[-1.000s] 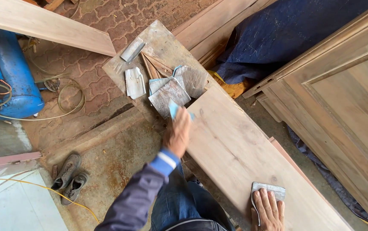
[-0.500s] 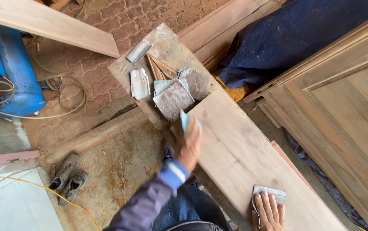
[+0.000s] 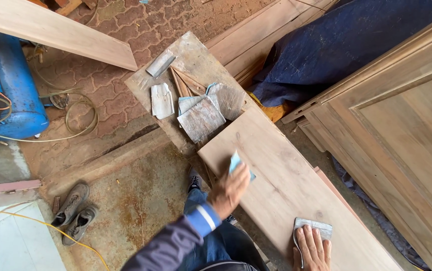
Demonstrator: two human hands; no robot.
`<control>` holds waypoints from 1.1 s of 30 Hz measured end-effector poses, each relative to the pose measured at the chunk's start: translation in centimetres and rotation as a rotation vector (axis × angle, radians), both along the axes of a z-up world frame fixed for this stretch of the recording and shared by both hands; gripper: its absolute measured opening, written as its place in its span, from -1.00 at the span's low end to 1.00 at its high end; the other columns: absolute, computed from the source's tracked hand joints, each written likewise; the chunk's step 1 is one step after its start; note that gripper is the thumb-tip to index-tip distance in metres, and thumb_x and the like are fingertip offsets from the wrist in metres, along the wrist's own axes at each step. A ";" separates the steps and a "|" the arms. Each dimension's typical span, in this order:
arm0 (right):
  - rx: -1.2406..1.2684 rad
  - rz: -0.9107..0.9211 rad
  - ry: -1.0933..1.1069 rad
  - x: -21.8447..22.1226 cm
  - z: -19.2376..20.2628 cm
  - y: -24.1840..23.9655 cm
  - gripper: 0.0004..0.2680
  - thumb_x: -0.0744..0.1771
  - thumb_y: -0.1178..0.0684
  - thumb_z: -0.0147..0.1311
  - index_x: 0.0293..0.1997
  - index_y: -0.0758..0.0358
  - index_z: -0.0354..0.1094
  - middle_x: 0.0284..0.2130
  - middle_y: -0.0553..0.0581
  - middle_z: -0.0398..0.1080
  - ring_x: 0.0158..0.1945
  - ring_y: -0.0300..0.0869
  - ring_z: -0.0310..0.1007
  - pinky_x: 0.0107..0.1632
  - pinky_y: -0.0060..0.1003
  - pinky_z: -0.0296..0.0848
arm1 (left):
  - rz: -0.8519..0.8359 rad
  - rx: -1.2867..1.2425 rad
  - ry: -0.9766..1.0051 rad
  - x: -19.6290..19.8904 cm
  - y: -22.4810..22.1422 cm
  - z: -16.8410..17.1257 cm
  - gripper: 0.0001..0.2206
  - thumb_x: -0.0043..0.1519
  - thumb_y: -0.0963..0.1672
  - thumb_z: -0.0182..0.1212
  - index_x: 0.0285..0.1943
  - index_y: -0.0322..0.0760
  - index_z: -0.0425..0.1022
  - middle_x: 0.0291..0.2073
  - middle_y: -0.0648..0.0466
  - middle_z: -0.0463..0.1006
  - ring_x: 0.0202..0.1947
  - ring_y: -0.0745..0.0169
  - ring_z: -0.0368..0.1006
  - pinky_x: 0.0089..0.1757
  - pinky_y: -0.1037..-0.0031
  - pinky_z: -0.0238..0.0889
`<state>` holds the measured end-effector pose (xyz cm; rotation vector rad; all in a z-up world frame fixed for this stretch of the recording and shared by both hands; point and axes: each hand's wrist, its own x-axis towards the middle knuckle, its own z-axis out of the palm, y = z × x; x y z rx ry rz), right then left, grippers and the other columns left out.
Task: Sand a long wooden board using manual sandpaper and an orbital power sander.
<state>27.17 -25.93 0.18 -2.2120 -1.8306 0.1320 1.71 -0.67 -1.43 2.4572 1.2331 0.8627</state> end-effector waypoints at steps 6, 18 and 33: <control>0.047 0.064 -0.006 0.2 -1.3 -0.2 -0.55 0.27 0.00 0.08 0.35 0.07 0.24 0.34 0.13 0.23 0.47 -0.02 0.11 0.50 0.12 -0.05 | 0.176 -0.010 0.149 -4.2 10.7 0.1 -0.65 0.36 -0.21 0.01 0.32 -0.51 0.39 0.37 -0.22 0.37 0.44 -0.15 0.27 0.33 0.18 0.28; -0.175 0.765 -0.289 -20.2 9.1 25.9 -0.44 0.28 -0.01 -0.08 0.49 0.25 -0.04 0.46 0.19 -0.03 0.45 0.08 -0.05 0.36 0.19 -0.07 | 0.553 -0.160 -0.506 -8.6 8.6 7.9 -0.72 0.32 -0.28 0.11 0.22 -0.45 0.50 0.22 -0.21 0.54 0.28 -0.07 0.47 0.23 0.27 0.34; -0.190 0.600 -0.163 -21.7 7.9 26.6 -0.43 0.29 0.06 -0.10 0.53 0.18 -0.13 0.47 0.20 -0.09 0.49 0.07 -0.14 0.42 0.15 -0.12 | 0.487 -0.240 -0.541 -17.9 10.1 11.3 -0.75 0.36 -0.26 0.09 0.19 -0.44 0.52 0.17 -0.21 0.57 0.22 -0.04 0.52 0.17 0.33 0.37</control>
